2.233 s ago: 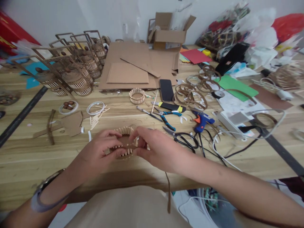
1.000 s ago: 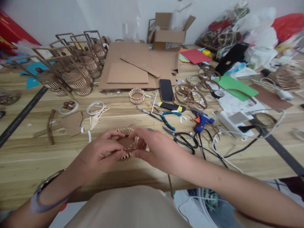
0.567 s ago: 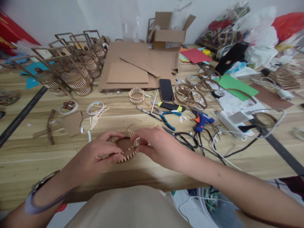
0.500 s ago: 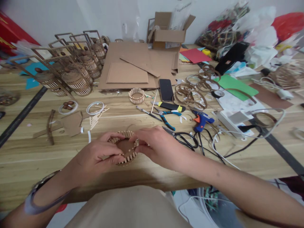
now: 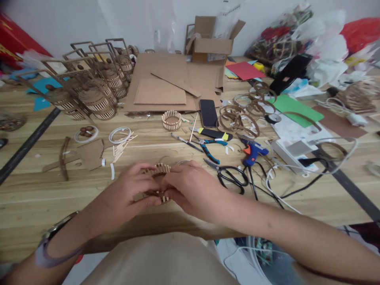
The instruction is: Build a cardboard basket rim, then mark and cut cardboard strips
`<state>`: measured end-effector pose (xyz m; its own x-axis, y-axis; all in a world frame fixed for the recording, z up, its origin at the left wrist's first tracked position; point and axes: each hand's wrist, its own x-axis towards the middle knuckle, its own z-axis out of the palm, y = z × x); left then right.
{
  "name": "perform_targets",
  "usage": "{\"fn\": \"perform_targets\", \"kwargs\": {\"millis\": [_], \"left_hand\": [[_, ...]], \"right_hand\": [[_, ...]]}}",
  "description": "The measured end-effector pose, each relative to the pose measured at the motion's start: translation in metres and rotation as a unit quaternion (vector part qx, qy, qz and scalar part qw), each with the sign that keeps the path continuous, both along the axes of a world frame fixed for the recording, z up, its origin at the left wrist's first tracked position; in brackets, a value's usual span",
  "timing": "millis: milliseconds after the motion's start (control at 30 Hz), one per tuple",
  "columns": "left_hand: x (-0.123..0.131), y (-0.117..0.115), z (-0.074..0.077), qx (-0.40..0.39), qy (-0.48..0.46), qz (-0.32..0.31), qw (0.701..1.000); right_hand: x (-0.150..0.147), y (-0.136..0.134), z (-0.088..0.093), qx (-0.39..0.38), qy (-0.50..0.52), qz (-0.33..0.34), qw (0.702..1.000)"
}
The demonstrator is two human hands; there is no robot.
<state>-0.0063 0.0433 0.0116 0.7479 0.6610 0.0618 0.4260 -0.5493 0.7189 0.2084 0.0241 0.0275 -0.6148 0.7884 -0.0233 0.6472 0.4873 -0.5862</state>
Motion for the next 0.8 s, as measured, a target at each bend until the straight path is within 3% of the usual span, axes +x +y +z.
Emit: {"fn": "perform_targets", "kwargs": {"millis": [400, 600, 800], "left_hand": [[-0.003, -0.001, -0.004, -0.015, -0.008, 0.007, 1.0], [-0.003, -0.004, -0.005, 0.014, 0.0, 0.004, 1.0], [-0.006, -0.003, -0.002, 0.014, -0.016, -0.006, 1.0]], "right_hand": [[0.007, -0.013, 0.004, -0.016, 0.005, -0.052, 0.999], [0.005, -0.016, -0.004, 0.068, 0.005, -0.111, 0.992], [0.007, -0.018, -0.008, 0.142, 0.013, -0.098, 0.985]]}}
